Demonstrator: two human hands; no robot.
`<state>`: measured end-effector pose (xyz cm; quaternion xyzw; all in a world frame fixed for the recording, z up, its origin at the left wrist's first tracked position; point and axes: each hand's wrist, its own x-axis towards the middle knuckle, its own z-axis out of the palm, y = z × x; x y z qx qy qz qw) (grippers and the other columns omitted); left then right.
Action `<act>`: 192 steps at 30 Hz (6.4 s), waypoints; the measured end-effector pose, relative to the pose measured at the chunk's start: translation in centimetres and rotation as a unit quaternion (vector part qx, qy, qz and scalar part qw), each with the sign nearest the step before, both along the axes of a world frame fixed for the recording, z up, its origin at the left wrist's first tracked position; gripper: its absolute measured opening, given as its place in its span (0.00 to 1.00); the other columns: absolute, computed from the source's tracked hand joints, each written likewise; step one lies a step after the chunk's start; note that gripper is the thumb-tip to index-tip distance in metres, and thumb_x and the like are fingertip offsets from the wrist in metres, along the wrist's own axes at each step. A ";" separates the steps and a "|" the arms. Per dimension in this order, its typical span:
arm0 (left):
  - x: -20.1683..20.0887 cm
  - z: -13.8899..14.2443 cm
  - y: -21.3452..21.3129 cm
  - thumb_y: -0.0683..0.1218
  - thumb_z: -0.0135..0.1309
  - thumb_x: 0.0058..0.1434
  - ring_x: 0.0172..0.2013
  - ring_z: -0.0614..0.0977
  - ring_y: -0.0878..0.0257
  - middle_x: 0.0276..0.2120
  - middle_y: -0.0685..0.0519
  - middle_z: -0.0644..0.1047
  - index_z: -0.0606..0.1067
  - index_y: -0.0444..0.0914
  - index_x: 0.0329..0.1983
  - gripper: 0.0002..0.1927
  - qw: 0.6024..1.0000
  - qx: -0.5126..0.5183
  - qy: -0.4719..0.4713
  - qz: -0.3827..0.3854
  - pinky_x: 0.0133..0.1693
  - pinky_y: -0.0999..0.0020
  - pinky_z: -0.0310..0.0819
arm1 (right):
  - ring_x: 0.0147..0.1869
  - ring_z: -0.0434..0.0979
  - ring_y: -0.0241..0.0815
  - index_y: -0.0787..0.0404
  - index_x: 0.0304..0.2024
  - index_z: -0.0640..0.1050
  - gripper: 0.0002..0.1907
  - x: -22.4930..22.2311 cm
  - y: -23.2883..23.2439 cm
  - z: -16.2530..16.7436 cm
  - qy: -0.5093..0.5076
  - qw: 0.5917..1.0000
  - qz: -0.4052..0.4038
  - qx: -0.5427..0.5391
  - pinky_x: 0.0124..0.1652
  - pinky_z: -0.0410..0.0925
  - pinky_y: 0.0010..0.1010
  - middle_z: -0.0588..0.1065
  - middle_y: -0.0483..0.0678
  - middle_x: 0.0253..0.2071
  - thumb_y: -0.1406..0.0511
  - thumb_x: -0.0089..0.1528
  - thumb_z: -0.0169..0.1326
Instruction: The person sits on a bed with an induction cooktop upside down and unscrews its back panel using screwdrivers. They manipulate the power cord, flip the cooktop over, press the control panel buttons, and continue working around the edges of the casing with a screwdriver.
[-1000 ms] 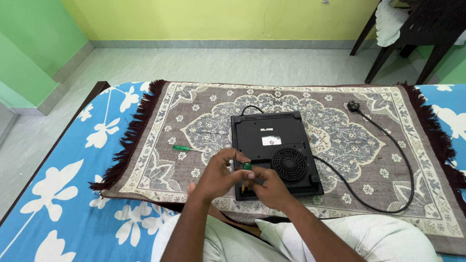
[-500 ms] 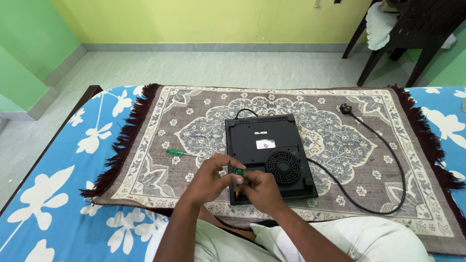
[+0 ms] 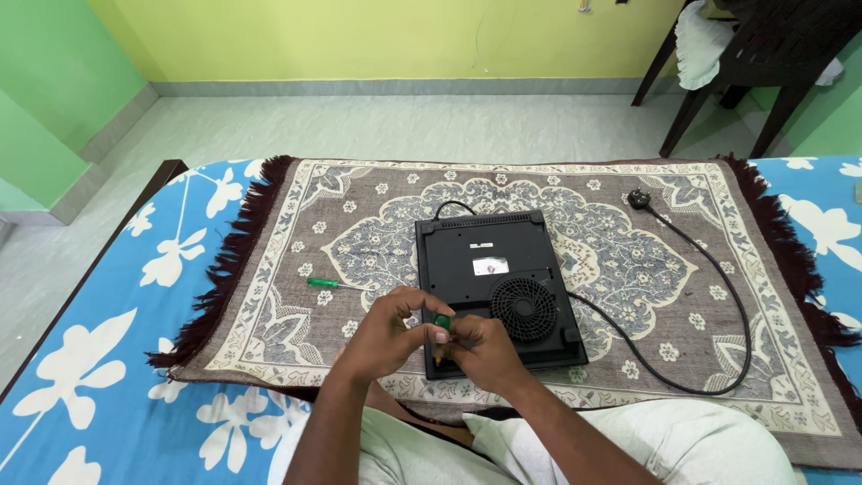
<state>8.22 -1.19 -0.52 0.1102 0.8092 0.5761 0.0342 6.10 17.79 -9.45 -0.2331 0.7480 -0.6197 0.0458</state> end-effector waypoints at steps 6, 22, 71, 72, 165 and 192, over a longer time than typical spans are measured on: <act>0.2 -0.2 -0.2 0.45 0.69 0.51 0.46 0.81 0.58 0.42 0.50 0.78 0.84 0.40 0.42 0.15 1.000 -0.017 0.006 -0.009 0.50 0.61 0.76 | 0.31 0.78 0.36 0.58 0.38 0.88 0.09 0.2 0.0 0.1 0.007 0.997 -0.035 0.062 0.34 0.73 0.29 0.79 0.46 0.27 0.69 0.53 0.69; -0.1 -0.3 -0.5 0.43 0.67 0.53 0.45 0.80 0.60 0.38 0.50 0.81 0.85 0.39 0.43 0.13 0.999 -0.027 0.031 -0.035 0.50 0.62 0.75 | 0.30 0.73 0.35 0.56 0.33 0.87 0.10 0.2 -0.2 0.2 0.051 0.996 -0.054 0.054 0.33 0.70 0.30 0.75 0.43 0.24 0.67 0.49 0.73; -3.3 -5.9 3.3 0.64 0.68 0.50 0.58 0.80 0.52 0.57 0.47 0.78 0.54 0.46 0.77 0.55 0.849 -0.476 -0.224 0.042 0.62 0.50 0.66 | 0.50 0.81 0.56 0.56 0.56 0.81 0.22 -12.4 25.0 -5.7 -0.080 0.863 -0.299 0.400 0.52 0.72 0.45 0.81 0.57 0.47 0.57 0.62 0.62; -3.4 -5.9 3.4 0.64 0.68 0.51 0.58 0.80 0.52 0.57 0.46 0.78 0.53 0.46 0.77 0.56 0.847 -0.478 -0.228 0.039 0.61 0.51 0.67 | 0.52 0.81 0.56 0.56 0.56 0.82 0.22 -12.4 25.1 -5.8 -0.096 0.856 -0.298 0.412 0.53 0.72 0.45 0.81 0.57 0.48 0.57 0.61 0.63; -6.5 -8.9 -0.6 0.63 0.53 0.65 0.54 0.82 0.52 0.50 0.49 0.83 0.81 0.44 0.53 0.24 0.812 -0.495 -0.248 0.187 0.59 0.49 0.67 | 0.18 0.60 0.39 0.68 0.41 0.82 0.20 -10.6 15.8 -8.3 -0.311 0.878 0.043 0.360 0.21 0.58 0.36 0.62 0.45 0.18 0.56 0.68 0.52; -5.4 -14.4 4.1 0.78 0.38 0.63 0.40 0.87 0.54 0.51 0.42 0.81 0.72 0.34 0.63 0.48 0.837 -0.341 -0.420 -0.077 0.52 0.48 0.77 | 0.65 0.75 0.59 0.66 0.68 0.66 0.45 -17.9 15.8 -2.3 -0.144 0.869 -0.200 0.429 0.62 0.67 0.48 0.74 0.62 0.61 0.39 0.64 0.47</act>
